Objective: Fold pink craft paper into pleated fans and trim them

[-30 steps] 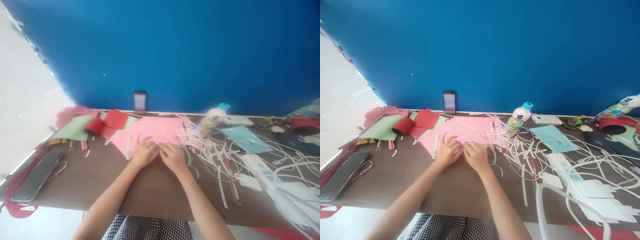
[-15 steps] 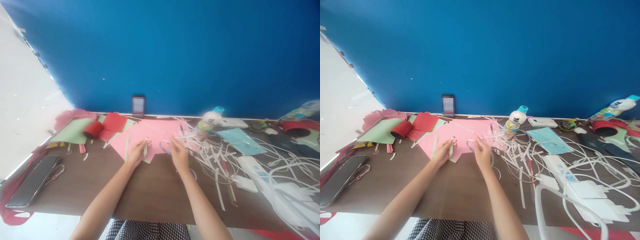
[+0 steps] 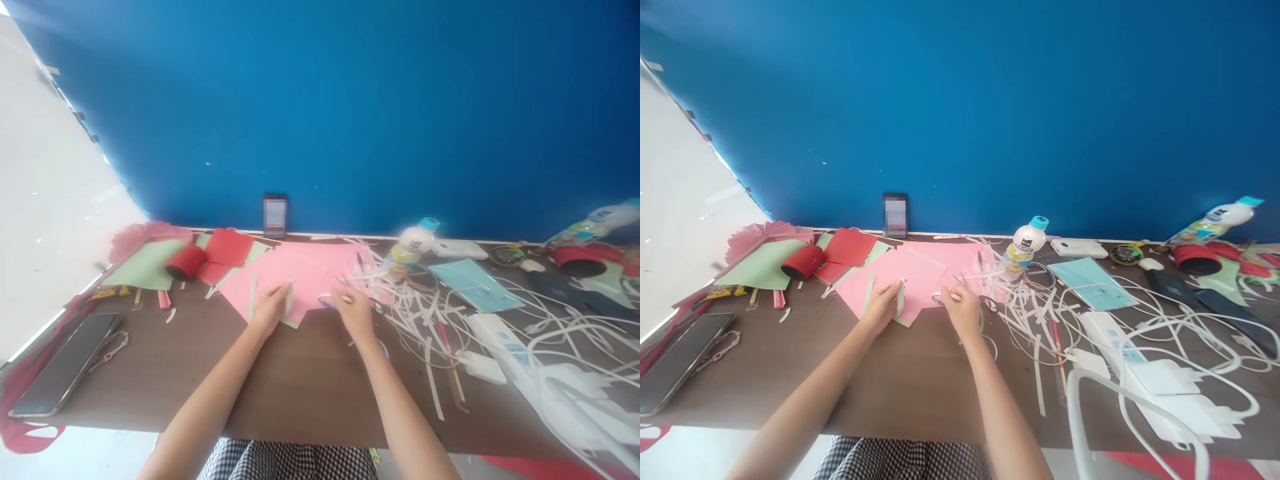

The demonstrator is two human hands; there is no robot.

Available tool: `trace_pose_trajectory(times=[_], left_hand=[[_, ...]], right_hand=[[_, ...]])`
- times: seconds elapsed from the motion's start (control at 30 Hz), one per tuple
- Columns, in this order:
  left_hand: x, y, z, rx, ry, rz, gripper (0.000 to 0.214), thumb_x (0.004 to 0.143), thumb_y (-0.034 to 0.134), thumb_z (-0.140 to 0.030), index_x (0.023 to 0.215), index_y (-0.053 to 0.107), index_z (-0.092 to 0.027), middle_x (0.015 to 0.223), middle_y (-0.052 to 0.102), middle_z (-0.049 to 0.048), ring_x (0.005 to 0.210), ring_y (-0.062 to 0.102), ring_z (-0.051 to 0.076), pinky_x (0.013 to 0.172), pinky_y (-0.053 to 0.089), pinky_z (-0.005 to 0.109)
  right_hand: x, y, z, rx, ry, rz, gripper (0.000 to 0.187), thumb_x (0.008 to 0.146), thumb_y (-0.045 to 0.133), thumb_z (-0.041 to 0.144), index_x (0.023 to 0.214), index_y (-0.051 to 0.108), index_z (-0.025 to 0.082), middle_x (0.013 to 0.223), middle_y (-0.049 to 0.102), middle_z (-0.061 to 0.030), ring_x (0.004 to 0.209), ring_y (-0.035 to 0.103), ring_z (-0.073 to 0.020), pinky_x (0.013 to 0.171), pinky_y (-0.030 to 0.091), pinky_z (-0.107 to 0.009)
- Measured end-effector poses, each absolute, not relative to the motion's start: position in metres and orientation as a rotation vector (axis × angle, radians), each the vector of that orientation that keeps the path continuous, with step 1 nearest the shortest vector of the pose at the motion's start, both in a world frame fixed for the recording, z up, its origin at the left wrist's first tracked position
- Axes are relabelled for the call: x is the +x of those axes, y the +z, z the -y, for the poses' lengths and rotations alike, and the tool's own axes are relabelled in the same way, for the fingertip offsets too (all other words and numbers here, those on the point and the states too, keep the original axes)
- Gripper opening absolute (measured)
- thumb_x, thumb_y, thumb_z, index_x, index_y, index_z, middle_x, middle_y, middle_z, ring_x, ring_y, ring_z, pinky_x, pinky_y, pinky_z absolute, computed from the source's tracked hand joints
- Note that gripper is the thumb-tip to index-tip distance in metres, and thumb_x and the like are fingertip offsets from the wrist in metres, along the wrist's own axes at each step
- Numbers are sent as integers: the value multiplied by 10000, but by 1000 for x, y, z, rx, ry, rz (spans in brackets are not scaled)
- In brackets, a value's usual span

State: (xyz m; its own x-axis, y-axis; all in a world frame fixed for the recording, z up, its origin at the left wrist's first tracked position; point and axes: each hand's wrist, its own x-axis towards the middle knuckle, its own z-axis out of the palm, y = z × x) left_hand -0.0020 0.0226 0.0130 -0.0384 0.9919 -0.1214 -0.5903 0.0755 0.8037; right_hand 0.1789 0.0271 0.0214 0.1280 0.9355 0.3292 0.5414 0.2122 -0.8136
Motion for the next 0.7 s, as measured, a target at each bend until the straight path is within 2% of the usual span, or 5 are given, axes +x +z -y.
trace_pose_trajectory(times=[0.17, 0.37, 0.43, 0.57, 0.7], left_hand=[[-13, 16, -26, 405, 1497, -755, 223, 633, 726, -271, 798, 646, -143, 635, 562, -40, 481, 467, -1, 480, 380, 119], [-5, 10, -25, 388, 1499, -757, 200, 607, 744, -250, 735, 641, -136, 748, 624, 2, 736, 594, 81, 716, 458, 189], [2, 8, -23, 444, 1498, -775, 193, 612, 736, -272, 715, 651, -133, 683, 610, -15, 661, 568, 62, 679, 443, 189], [13, 7, -19, 485, 1498, -830, 207, 605, 734, -293, 707, 665, -127, 651, 606, -20, 597, 536, 47, 637, 425, 191], [13, 6, -20, 482, 1473, -835, 216, 584, 745, -281, 700, 664, -117, 694, 640, 11, 659, 591, 79, 712, 454, 220]], right_hand=[[189, 18, -32, -1357, 109, 1586, 367, 776, 495, 384, 486, 382, 190, 502, 384, 33, 536, 394, -119, 588, 336, -257], [205, 18, -40, -1537, -330, 1536, 190, 798, 493, 316, 881, 603, 184, 954, 585, -117, 998, 458, -289, 875, 258, -509], [200, 18, -37, -1483, -208, 1631, 290, 787, 507, 335, 1026, 561, 180, 1072, 548, -144, 1077, 423, -309, 882, 282, -517], [169, 11, -26, -1226, 421, 1854, 390, 779, 525, 361, 1127, 459, 196, 987, 601, -91, 948, 547, -220, 839, 411, -400], [147, 3, -19, -1188, 783, 1786, 243, 798, 493, 377, 963, 510, 200, 823, 633, -39, 771, 606, -176, 696, 471, -307]])
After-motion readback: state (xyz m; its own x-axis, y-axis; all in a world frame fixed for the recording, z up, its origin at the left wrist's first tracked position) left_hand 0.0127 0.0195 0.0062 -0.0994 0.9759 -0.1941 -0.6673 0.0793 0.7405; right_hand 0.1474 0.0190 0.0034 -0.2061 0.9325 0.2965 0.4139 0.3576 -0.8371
